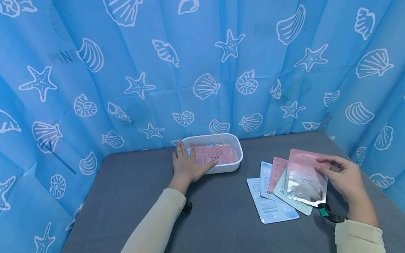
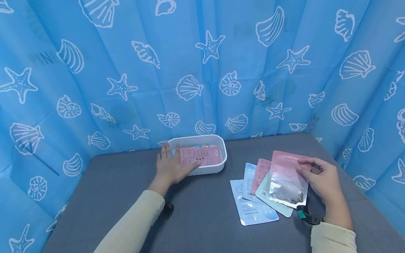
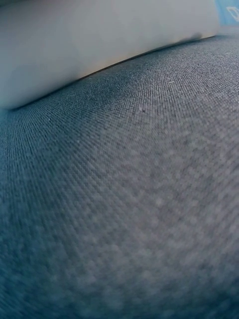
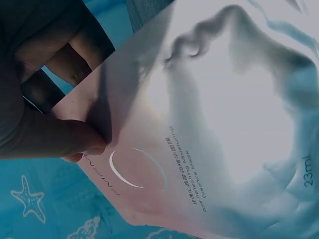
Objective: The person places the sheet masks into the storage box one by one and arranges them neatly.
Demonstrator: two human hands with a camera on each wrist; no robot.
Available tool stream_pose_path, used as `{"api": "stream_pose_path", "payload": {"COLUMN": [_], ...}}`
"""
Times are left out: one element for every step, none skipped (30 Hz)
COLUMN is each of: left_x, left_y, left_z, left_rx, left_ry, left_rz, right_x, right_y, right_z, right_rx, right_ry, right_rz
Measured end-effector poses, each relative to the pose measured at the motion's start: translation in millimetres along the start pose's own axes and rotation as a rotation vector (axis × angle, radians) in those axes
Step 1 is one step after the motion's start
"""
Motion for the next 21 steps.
{"api": "stream_pose_path", "payload": {"left_x": [0.6,0.7,0.7,0.5,0.4,0.2,-0.6,-1.2,-1.6,-2.3,-3.0,-3.9,-4.4,-4.4,-4.9,-5.2,-5.4,-5.5,-5.5,-5.6,-5.6], "left_y": [0.1,0.1,0.1,-0.1,-0.2,-0.4,-0.7,-0.7,-0.7,-0.9,-1.2,-1.4,-1.5,-1.5,-1.6,-1.7,-1.7,-1.9,-2.0,-2.2,-2.5], "left_z": [-0.7,-1.2,-1.3,-1.2,-1.1,-0.7,0.1,0.8,1.6,2.3,3.2,4.2,4.9,5.2,5.8,6.1,6.2,6.1,5.8,5.5,5.0], "left_rx": [-0.002,-0.003,-0.004,-0.006,-0.006,-0.006,-0.006,-0.005,-0.004,-0.001,0.000,0.000,0.002,0.002,0.002,0.001,0.001,0.003,0.005,0.007,0.010], "left_ry": [0.002,0.004,0.006,0.007,0.009,0.010,0.010,0.009,0.005,0.000,-0.002,-0.006,-0.009,-0.008,-0.007,-0.004,-0.001,0.001,0.003,0.005,0.007], "left_rz": [-0.004,-0.007,-0.008,-0.007,-0.005,-0.006,-0.008,-0.007,-0.005,-0.003,-0.003,0.000,0.004,0.003,0.005,0.003,0.002,0.002,0.001,-0.002,0.001], "right_x": [0,-1,-2,-2,-3,-3,-3,-3,-3,-3,-2,-2,-2,-2,-2,-3,-4,-5,-6,-8,-9], "right_y": [-1,-3,-5,-7,-8,-10,-13,-15,-18,-21,-25,-29,-32,-36,-39,-42,-45,-48,-51,-55,-58], "right_z": [0,0,-1,-1,-1,-2,-2,-3,-3,-4,-4,-5,-6,-7,-8,-9,-10,-11,-12,-13,-14], "right_rx": [0.006,0.013,0.022,0.028,0.035,0.040,0.044,0.049,0.054,0.060,0.067,0.075,0.081,0.089,0.098,0.107,0.112,0.116,0.124,0.133,0.140], "right_ry": [-0.003,-0.006,-0.010,-0.014,-0.019,-0.022,-0.024,-0.025,-0.024,-0.021,-0.017,-0.010,-0.005,0.000,0.006,0.011,0.014,0.016,0.019,0.023,0.028], "right_rz": [0.007,0.014,0.021,0.028,0.034,0.039,0.040,0.039,0.040,0.042,0.050,0.058,0.075,0.094,0.115,0.134,0.153,0.167,0.175,0.177,0.177]}}
Point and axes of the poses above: each hand's wrist, its own z-axis towards the middle knuckle, its own x-axis out of the back of the hand, y = z × x, the point moved 5 cm from there along z, towards the middle knuckle, and after that the axes turned 1 degree about x, right-handed, at the moved point
